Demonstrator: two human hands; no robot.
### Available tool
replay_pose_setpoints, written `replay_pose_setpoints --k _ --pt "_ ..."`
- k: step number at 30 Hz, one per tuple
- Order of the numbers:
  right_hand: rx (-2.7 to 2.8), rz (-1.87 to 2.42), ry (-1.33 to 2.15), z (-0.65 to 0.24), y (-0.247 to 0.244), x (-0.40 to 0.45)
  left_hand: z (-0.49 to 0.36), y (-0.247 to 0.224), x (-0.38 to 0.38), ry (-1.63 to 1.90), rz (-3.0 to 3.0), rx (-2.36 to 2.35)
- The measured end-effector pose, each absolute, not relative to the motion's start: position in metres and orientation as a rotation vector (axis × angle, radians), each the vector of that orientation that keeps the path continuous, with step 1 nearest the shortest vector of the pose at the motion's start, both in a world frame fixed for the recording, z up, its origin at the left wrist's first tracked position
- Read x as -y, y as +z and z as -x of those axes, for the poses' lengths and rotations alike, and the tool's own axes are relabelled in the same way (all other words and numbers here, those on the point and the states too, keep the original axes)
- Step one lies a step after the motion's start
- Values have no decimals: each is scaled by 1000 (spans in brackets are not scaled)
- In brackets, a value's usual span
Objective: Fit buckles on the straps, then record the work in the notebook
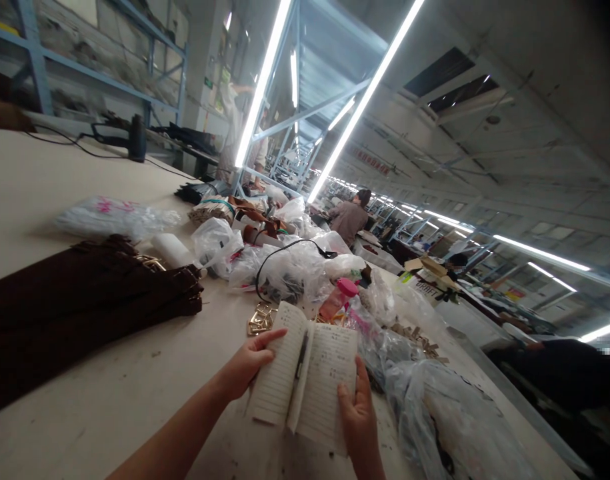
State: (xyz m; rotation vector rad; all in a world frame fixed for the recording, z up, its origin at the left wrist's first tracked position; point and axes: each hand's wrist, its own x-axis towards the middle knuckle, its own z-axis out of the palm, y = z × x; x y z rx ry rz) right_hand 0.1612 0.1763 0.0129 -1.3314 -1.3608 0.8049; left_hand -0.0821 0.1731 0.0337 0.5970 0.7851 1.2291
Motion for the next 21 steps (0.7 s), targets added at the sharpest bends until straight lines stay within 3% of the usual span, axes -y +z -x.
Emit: replay_pose_setpoints --k 11,21 --pt "1518 1405 830 -129 40 -182 86 39 -169 1355 -574 -740" --pt "1259 1302 977 -118 40 -187 100 45 -171 1453 -523 -760"
